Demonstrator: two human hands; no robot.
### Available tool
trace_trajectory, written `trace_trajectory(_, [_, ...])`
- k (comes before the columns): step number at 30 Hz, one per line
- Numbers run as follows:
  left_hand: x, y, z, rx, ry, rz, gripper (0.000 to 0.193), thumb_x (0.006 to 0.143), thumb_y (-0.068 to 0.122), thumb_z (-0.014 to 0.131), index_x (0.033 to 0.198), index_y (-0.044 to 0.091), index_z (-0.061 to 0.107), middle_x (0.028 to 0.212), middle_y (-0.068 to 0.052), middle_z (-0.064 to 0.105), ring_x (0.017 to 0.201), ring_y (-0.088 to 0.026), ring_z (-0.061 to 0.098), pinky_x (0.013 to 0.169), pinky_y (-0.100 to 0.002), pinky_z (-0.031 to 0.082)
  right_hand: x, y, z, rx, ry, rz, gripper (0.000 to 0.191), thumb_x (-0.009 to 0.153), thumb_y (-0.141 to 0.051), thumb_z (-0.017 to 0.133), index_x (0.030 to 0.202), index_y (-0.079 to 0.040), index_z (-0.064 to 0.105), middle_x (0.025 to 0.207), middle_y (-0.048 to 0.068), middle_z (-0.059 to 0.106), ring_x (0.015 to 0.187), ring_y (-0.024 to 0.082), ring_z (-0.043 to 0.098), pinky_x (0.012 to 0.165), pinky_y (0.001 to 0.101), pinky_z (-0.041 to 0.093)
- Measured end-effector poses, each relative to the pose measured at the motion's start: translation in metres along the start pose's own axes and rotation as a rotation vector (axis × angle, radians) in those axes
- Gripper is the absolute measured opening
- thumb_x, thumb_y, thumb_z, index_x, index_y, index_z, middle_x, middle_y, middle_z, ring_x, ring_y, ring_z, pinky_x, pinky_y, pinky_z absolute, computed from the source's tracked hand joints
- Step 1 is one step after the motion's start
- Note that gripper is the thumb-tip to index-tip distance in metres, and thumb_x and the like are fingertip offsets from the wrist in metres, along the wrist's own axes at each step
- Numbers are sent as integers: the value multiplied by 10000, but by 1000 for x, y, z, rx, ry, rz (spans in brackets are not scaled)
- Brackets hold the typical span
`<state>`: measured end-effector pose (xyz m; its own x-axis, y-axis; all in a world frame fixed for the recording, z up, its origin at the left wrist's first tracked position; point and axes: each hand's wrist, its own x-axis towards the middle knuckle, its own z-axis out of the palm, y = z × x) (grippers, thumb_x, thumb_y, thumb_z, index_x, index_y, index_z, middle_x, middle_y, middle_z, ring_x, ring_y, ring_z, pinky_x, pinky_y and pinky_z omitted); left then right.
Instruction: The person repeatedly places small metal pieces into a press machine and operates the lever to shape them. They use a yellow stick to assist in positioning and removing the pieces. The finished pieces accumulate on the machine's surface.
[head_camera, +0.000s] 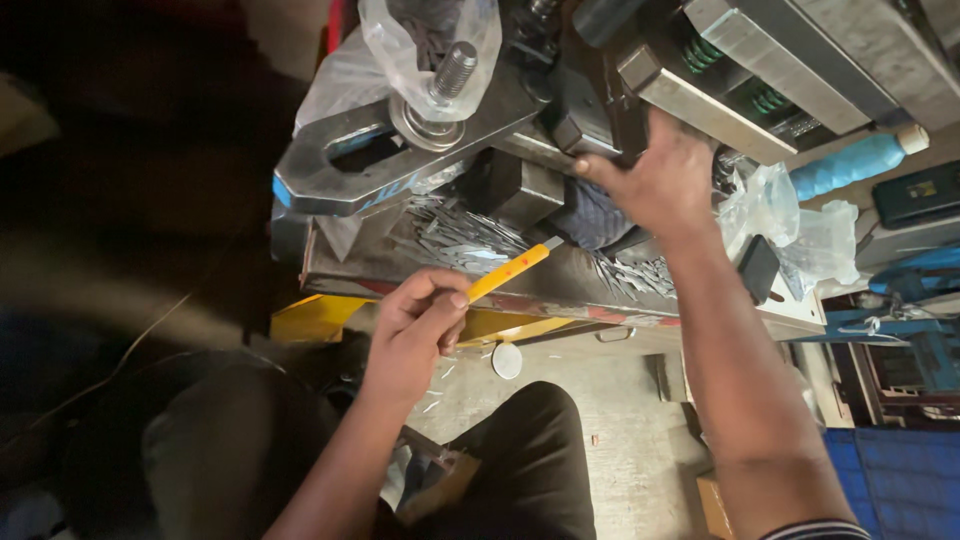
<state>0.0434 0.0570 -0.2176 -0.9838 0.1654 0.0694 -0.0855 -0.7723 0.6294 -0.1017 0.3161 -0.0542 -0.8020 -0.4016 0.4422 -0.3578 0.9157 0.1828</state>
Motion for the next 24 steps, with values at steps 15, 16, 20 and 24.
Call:
trace_trajectory(15, [-4, -7, -4, -15, 97, 40, 77, 974, 19, 611, 1038, 2, 652, 713, -21, 542, 561, -102, 473, 514, -274, 378, 4, 5, -17, -24, 43, -55, 1038, 836, -759, 735, 1541, -49, 457, 1443, 286, 559, 1283, 493, 540, 1050, 551, 429])
trace_trajectory(16, [-6, -7, -4, -22, 88, 63, 80, 975, 19, 608, 1039, 4, 654, 709, -23, 545, 564, -105, 479, 516, -277, 382, 2, 5, -18, -20, 52, -65, 1029, 842, -759, 722, 1544, -56, 455, 1448, 280, 560, 1288, 486, 546, 1055, 548, 436])
trace_trajectory(20, [-14, -3, -3, 4, 130, 119, 87, 966, 18, 595, 1034, 8, 647, 744, -30, 575, 573, -116, 483, 527, -294, 394, -4, 5, -25, 15, 76, -70, 969, 919, -747, 685, 1560, -59, 448, 1448, 286, 555, 1279, 484, 551, 1067, 543, 456])
trace_trajectory(24, [-22, 3, 8, -88, 94, 146, 99, 964, 34, 583, 1049, 29, 634, 660, -46, 525, 567, -149, 498, 545, -322, 425, -12, 12, -35, 121, -27, 2, 952, 876, -716, 671, 1512, -40, 461, 1385, 296, 566, 1256, 488, 532, 1041, 574, 408])
